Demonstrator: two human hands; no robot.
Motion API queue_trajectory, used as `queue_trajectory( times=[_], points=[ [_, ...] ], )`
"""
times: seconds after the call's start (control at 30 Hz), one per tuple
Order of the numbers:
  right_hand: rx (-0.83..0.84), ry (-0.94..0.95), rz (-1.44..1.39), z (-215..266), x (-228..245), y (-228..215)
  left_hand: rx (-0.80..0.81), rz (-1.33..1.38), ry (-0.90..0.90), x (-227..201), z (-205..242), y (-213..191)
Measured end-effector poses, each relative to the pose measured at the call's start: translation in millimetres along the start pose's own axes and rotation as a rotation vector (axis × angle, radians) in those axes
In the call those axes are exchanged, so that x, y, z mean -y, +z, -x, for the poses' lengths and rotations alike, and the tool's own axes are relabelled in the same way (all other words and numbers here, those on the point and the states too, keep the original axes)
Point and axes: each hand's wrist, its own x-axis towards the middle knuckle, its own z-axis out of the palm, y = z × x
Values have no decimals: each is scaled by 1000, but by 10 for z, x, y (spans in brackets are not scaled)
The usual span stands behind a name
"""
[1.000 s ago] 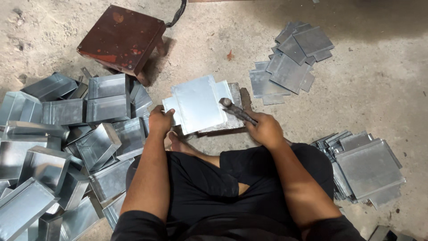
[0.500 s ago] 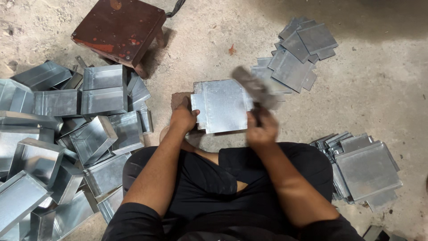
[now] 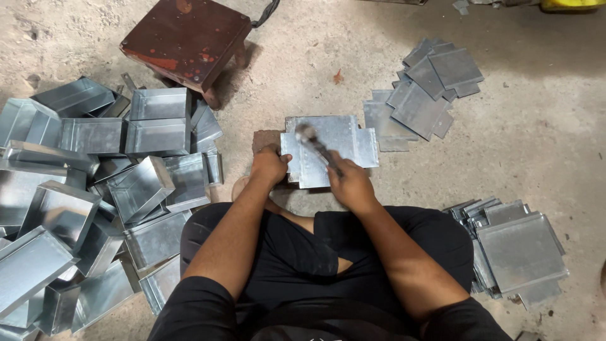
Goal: The person sits on the floor and uses a hammer to strike the edges of stacked metal sheets placed on a small wooden block. They repeatedly hit the metal to flatten or shape it, occasionally adjusting the stack's position.
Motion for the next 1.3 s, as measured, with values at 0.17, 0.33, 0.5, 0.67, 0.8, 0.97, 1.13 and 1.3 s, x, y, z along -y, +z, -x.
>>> queue_trajectory(
  times=[0.17, 0.33, 0.5, 0.67, 0.8, 0.97, 1.13, 1.3],
  points=[
    [-35, 155, -92, 95, -83, -18, -22, 3, 10, 67, -122, 54],
    [-124, -92, -115, 219, -49, -37, 1, 40, -20, 85, -95, 57],
    [55, 184, -70, 213, -93, -38, -30, 97, -59, 8, -87, 12],
    [-7, 57, -118, 375, -96, -20, -26, 102, -70, 93, -77, 73],
    [129, 156, -66, 342, -62, -37, -85, 91, -82, 116, -144, 31],
    [159, 194, -105, 443, -174, -69, -98, 121, -85, 336, -227, 48],
    [189, 173, -106, 311, -148, -41, -188, 147, -73, 347, -319, -101],
    [9, 416, -181, 277, -93, -352, -297, 215, -160, 484, -329, -291]
  ],
)
